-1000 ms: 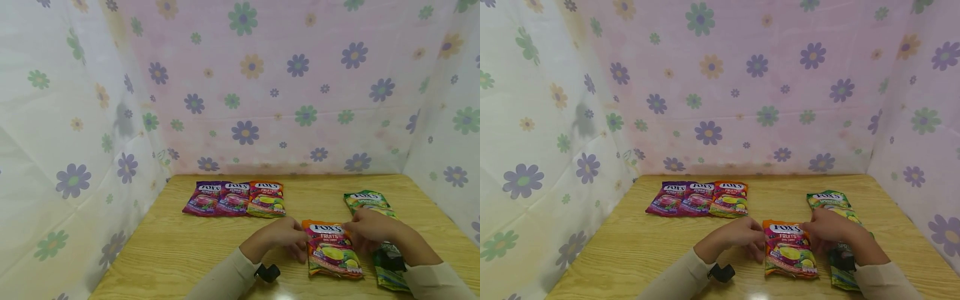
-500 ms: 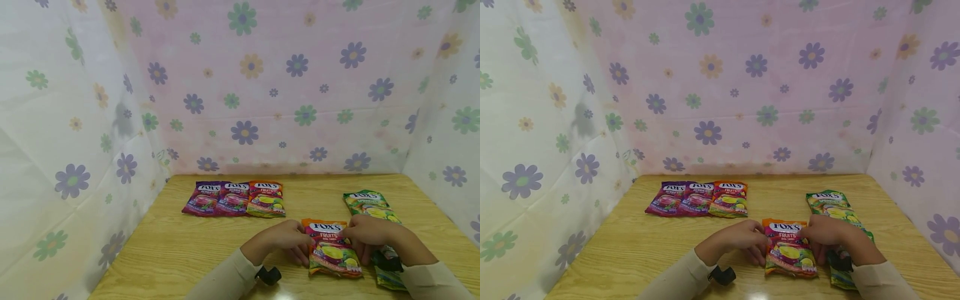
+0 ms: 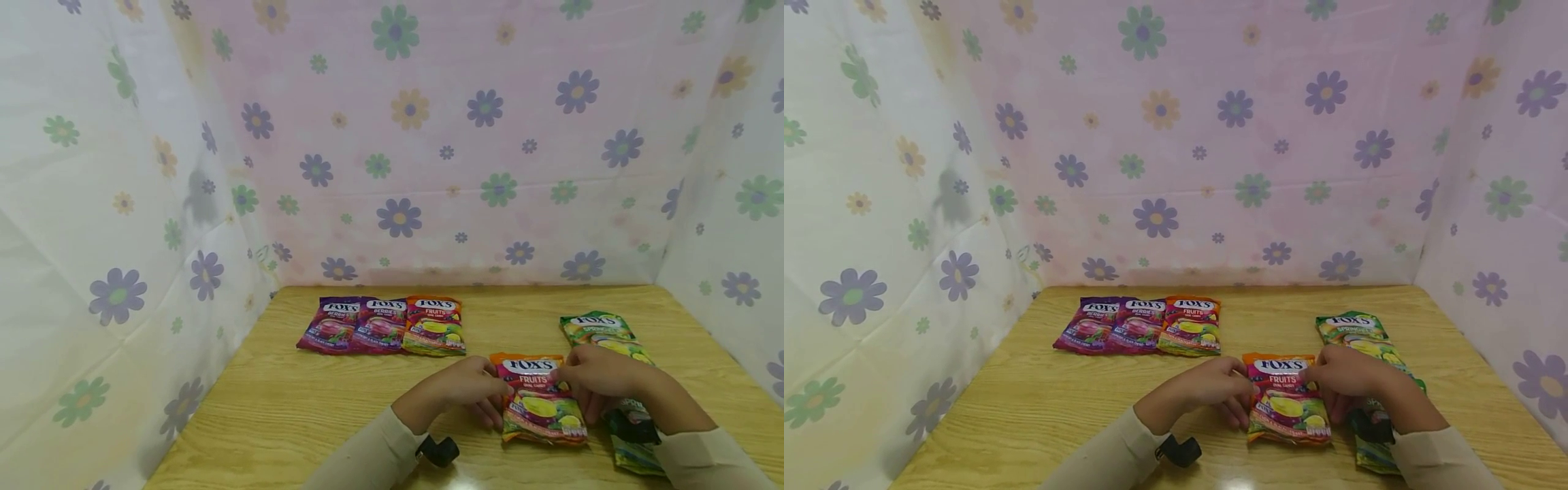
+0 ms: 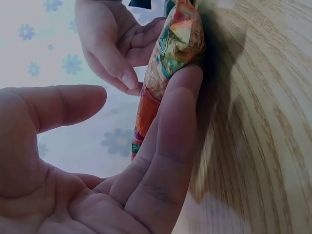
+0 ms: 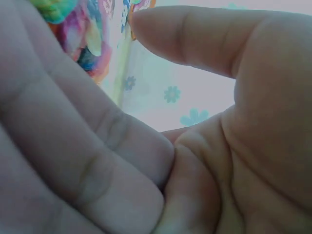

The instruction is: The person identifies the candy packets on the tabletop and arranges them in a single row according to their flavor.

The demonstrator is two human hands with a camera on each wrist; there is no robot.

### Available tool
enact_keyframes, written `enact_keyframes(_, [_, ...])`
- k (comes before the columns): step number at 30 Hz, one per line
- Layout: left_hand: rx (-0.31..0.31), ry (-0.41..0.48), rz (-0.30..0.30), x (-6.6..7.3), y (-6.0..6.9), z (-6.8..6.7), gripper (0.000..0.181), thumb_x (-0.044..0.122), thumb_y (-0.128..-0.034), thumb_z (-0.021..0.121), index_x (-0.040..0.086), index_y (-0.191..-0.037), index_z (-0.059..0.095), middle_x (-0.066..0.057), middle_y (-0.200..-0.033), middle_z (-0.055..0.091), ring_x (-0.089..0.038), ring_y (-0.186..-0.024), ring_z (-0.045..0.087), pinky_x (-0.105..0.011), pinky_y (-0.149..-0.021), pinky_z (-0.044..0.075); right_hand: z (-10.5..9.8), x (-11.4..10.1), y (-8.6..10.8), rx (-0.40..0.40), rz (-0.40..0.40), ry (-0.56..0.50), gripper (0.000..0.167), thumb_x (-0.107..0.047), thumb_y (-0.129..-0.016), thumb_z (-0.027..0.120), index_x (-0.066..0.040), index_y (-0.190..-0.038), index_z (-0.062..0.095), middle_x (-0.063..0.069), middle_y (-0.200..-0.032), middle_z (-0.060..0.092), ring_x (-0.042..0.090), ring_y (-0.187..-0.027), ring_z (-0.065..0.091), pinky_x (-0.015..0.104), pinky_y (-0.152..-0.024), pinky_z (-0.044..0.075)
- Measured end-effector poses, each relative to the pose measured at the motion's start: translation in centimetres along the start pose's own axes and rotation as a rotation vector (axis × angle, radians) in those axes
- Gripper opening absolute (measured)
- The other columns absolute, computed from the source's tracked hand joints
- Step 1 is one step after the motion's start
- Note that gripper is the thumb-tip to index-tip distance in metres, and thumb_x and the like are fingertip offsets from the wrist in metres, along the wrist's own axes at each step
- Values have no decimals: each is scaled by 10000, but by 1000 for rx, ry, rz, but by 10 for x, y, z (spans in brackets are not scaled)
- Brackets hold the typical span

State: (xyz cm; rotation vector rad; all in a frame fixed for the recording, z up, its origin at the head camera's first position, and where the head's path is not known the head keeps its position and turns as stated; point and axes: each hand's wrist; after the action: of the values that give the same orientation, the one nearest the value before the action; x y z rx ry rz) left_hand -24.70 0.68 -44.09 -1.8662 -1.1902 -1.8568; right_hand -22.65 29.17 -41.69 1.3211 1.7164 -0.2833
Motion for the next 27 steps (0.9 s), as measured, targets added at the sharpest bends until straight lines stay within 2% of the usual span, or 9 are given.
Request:
enact_keyframes(2, [10,0,12,0,1,-1,489,274,-994,683,14,-1364,496,-120,-901,757,-293,-725,769,-357,-597,624,-1,2,-1,16,0,15,457,-390,-1057,580,10,-862,688,150,-618,689,337,-516,701,402,-474,576])
enact_keyframes(5, [24,-1,23,1,1,-2,503,277,-987,692,19,-1373,499,-113,-898,759,-271,-711,765,-358,-606,626,-1,4,-2,59,29,8,432,-406,-1042,604,23,-1020,649,152,-653,697,350,-551,710,440,-509,594])
enact_keyframes(8, [43,-13,36,1,1,-4,440,271,-979,702,48,-1320,535,-103,-881,761,-254,-689,756,-371,-619,629,-1,4,-4,99,35,-20,462,-400,-1036,617,32,-1189,564,150,-690,696,348,-588,717,447,-539,599])
enact_keyframes(10, [50,-14,59,1,1,-5,401,261,-980,703,57,-1292,553,-100,-877,764,-242,-682,750,-374,-624,631,0,2,-5,126,27,-30,495,-393,-1034,622,49,-1241,543,145,-698,690,345,-600,718,449,-550,600])
enact_keyframes(13, [79,9,91,1,0,-7,415,240,-979,710,63,-1319,552,-93,-892,761,-236,-687,743,-375,-624,632,0,-1,-7,179,20,-28,509,-390,-1031,628,37,-1290,532,136,-703,673,334,-593,705,448,-542,591])
enact_keyframes(16, [122,50,111,1,0,-8,522,212,-969,723,84,-1429,511,-85,-945,742,-241,-711,742,-385,-636,635,-2,-5,-8,237,28,-20,536,-405,-1020,645,20,-1325,531,119,-704,662,294,-566,676,431,-512,568])
enact_keyframes(20, [176,91,131,4,0,-10,626,202,-960,732,133,-1525,472,-70,-1040,701,-264,-742,743,-435,-677,640,-5,-9,-11,287,33,-24,676,-458,-990,678,43,-1394,470,94,-666,640,245,-549,637,416,-523,563])
enact_keyframes(23, [200,105,153,7,-1,-13,623,207,-961,729,170,-1533,485,-60,-1092,690,-293,-781,751,-473,-717,639,-7,-11,-13,315,24,5,743,-484,-970,698,50,-1416,438,69,-626,626,221,-530,602,409,-529,550])
enact_keyframes(27, [219,102,178,11,-4,-18,593,204,-967,716,232,-1522,510,-49,-1089,708,-315,-830,759,-508,-772,633,-11,-15,-16,341,-2,18,696,-448,-970,711,37,-1391,441,48,-610,611,198,-502,538,396,-506,511])
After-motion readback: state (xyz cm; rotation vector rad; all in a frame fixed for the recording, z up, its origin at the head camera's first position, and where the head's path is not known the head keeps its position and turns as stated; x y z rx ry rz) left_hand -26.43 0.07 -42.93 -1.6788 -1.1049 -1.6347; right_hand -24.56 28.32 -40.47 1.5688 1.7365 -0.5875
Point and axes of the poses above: each hand's wrist, its own y-axis away from the middle knuckle, its own z-axis out of the palm, x = y × z
